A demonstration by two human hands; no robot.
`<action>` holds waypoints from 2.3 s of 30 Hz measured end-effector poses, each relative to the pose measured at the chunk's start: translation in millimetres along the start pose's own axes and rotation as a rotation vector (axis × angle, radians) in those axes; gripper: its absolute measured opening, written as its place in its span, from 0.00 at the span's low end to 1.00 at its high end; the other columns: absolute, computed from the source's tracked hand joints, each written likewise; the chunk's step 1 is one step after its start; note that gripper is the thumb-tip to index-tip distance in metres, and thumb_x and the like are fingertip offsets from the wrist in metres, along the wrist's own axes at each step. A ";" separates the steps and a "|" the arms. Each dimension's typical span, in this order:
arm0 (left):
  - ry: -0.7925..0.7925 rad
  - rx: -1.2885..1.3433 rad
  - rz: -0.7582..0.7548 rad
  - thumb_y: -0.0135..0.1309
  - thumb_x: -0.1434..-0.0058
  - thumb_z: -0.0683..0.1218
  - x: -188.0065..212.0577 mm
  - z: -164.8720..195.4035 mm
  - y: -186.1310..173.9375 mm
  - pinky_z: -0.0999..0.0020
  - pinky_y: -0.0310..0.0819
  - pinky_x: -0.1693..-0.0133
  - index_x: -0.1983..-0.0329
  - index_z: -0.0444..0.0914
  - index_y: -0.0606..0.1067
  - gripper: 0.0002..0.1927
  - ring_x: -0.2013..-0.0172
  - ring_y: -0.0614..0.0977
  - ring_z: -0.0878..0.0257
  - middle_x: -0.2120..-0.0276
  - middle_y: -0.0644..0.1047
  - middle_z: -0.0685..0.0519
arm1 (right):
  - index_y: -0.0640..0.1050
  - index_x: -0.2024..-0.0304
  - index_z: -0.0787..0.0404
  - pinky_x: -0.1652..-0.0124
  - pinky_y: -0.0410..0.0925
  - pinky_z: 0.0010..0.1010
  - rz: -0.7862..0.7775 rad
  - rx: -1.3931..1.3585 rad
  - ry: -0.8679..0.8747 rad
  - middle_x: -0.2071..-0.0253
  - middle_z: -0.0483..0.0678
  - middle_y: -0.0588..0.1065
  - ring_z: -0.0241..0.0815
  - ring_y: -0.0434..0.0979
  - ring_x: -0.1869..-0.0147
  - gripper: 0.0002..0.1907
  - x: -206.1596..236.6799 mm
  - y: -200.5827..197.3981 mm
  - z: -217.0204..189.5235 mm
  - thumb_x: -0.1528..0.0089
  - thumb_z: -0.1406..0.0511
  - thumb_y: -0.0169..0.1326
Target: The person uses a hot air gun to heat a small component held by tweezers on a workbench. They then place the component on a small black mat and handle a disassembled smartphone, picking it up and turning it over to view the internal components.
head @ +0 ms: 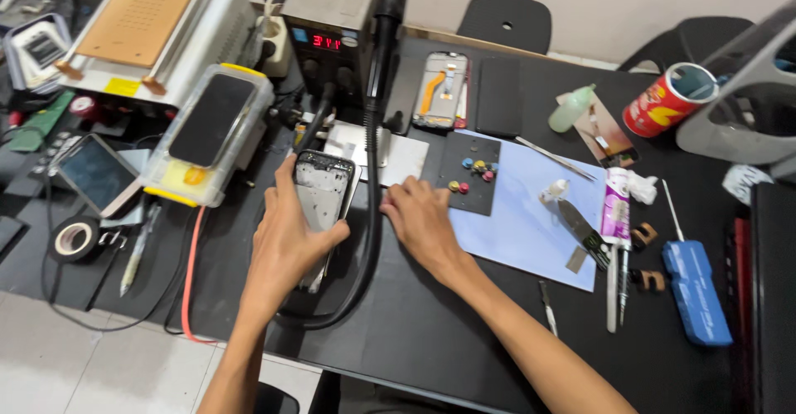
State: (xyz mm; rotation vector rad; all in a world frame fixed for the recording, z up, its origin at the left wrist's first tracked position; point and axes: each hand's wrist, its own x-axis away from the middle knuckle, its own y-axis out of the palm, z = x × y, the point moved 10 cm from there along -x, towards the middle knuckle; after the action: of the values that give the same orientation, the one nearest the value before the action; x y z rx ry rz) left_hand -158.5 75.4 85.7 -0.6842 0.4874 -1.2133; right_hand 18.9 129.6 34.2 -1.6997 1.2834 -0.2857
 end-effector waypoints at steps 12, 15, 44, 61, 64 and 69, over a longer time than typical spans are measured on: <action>0.144 0.055 -0.056 0.65 0.60 0.50 16.7 37.9 6.7 0.51 0.70 0.47 0.28 0.39 0.53 0.55 0.45 0.75 0.37 0.44 0.70 0.33 | 0.74 0.63 0.61 0.55 0.57 0.43 0.062 0.065 -0.113 0.62 0.50 0.70 0.50 0.70 0.55 0.07 -2.5 -6.8 3.3 0.39 0.64 0.59; 0.115 0.043 -0.080 0.65 0.60 0.51 17.8 37.7 9.3 0.51 0.70 0.48 0.28 0.40 0.53 0.56 0.46 0.75 0.38 0.45 0.70 0.34 | 0.74 0.64 0.61 0.55 0.57 0.43 0.081 0.124 -0.150 0.62 0.50 0.70 0.51 0.70 0.54 0.08 -13.4 -4.9 0.8 0.40 0.65 0.59; 0.175 -0.036 -0.246 0.69 0.59 0.48 64.8 71.4 156.8 0.48 0.75 0.56 0.23 0.37 0.47 0.62 0.55 0.77 0.34 0.54 0.67 0.33 | 0.82 0.53 0.60 0.60 0.71 0.26 -0.003 -0.254 0.332 0.67 0.46 0.76 0.36 0.79 0.63 0.14 134.0 -164.9 91.4 0.41 0.65 0.59; 0.168 -0.022 -0.193 0.71 0.56 0.49 57.1 79.5 150.5 0.47 0.74 0.55 0.26 0.37 0.50 0.58 0.46 0.72 0.33 0.45 0.62 0.33 | 0.82 0.54 0.63 0.58 0.72 0.30 -0.128 -0.293 0.384 0.65 0.47 0.79 0.39 0.81 0.61 0.13 154.4 -138.3 103.8 0.40 0.63 0.59; 0.170 -0.054 -0.185 0.71 0.56 0.50 59.5 78.4 147.8 0.47 0.74 0.56 0.25 0.37 0.49 0.59 0.49 0.73 0.34 0.46 0.63 0.35 | 0.82 0.55 0.63 0.59 0.72 0.30 -0.132 -0.300 0.369 0.65 0.47 0.79 0.39 0.81 0.62 0.13 154.4 -136.3 101.1 0.40 0.63 0.59; 0.151 -0.079 -0.189 0.70 0.55 0.50 59.6 82.3 146.3 0.49 0.75 0.61 0.24 0.39 0.48 0.60 0.52 0.75 0.36 0.48 0.63 0.37 | 0.82 0.56 0.62 0.63 0.71 0.30 -0.143 -0.280 0.415 0.66 0.46 0.79 0.38 0.81 0.62 0.13 153.2 -136.2 104.1 0.40 0.63 0.59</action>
State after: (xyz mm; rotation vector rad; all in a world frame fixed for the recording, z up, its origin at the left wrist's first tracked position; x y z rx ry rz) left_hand 13.7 64.5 41.4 -0.7212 0.6090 -1.4361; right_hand 236.7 56.1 35.4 -2.0471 1.5596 -0.5904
